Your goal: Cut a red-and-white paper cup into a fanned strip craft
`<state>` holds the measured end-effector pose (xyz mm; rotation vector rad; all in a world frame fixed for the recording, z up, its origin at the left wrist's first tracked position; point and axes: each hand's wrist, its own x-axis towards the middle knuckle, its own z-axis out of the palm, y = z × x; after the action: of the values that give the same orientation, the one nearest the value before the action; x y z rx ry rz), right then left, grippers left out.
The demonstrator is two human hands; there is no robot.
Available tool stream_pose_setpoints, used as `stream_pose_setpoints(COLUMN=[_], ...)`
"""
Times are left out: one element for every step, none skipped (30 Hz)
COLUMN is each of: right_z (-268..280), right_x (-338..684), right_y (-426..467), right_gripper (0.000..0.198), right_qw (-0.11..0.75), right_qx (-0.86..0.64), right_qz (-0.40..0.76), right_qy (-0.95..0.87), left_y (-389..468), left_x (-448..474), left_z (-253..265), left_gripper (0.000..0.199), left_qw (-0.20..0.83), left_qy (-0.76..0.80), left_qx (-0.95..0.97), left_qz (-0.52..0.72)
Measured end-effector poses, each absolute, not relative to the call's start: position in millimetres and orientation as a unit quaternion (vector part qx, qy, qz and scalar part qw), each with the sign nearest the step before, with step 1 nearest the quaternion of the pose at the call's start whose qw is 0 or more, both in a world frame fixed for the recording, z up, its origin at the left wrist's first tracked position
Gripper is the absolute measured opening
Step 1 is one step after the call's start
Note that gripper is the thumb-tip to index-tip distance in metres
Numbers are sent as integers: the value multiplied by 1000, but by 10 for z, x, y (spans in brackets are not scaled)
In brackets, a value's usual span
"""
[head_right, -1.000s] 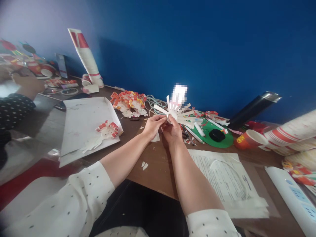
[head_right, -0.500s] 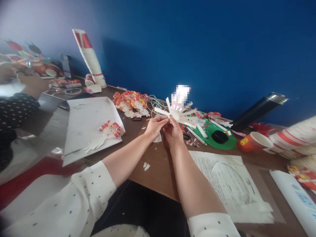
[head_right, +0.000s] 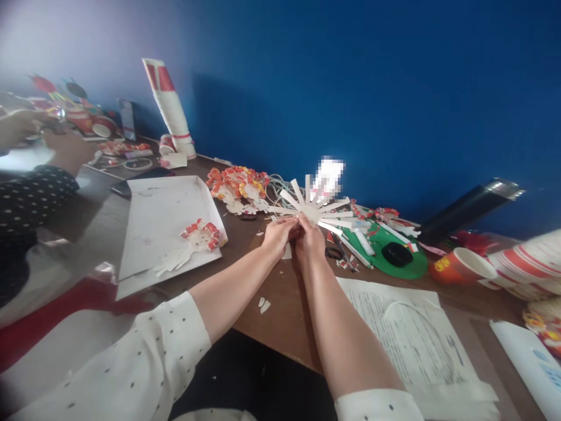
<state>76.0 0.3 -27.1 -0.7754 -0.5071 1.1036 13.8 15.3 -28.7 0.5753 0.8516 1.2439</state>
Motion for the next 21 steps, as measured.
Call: stream_pose_setpoints(right_z=[-249,-229,-212,-201,-196,-197,-202,-209,-218,-226,-234,-241,-247,-253,-260,-268,-277,-287,-295,-303,-308], right_x=[769,781,797,813,829,844,855,864,871,875,879,883,887,890,891,891,887,879,867,853,836], right_y=[-3,-11,-21,-31,-41,-49,-54,-56,-55,-50,-44,-36,-29,-22,-18,-17,-18,-21,-24,-26,-28], right_gripper=[18,18,17,16,15,15,17,19,21,22,24,24,25,25,25,25,24,24,24,24,23], right_qw=[743,733,726,721,718,718,720,723,728,733,738,744,750,756,760,762,760,754,747,742,741], right_qx=[-342,-330,-322,-319,-318,-320,-324,-330,-336,-341,-347,-354,-363,-374,-385,-394,-399,-400,-398,-395,-394], right_qz=[525,544,559,569,573,570,562,550,536,523,512,500,487,472,460,451,447,450,457,462,464], right_qy=[-238,-239,-238,-235,-235,-239,-247,-255,-263,-268,-270,-268,-263,-256,-251,-249,-253,-262,-274,-283,-285], left_y=[145,137,131,128,129,133,139,146,153,159,163,164,162,159,155,152,150,151,155,162,170], left_x=[121,106,95,88,86,86,89,93,98,103,106,108,110,110,110,110,110,110,111,112,115], left_z=[-261,-237,-217,-203,-196,-196,-203,-214,-228,-244,-259,-271,-281,-287,-290,-292,-295,-299,-305,-314,-325], left_gripper=[10,10,9,9,9,8,8,7,7,7,8,9,11,13,14,16,17,19,20,21,23], left_qw=[696,698,700,700,699,697,695,693,691,692,695,701,706,711,714,715,716,716,717,717,716], left_qy=[376,374,371,367,362,358,353,349,345,340,332,323,313,307,306,309,316,321,324,325,325], left_qx=[248,240,233,227,222,218,216,216,217,221,228,236,243,249,251,251,248,245,244,245,248], left_qz=[559,561,564,569,575,582,588,593,597,597,595,591,586,582,578,574,571,569,567,566,566])
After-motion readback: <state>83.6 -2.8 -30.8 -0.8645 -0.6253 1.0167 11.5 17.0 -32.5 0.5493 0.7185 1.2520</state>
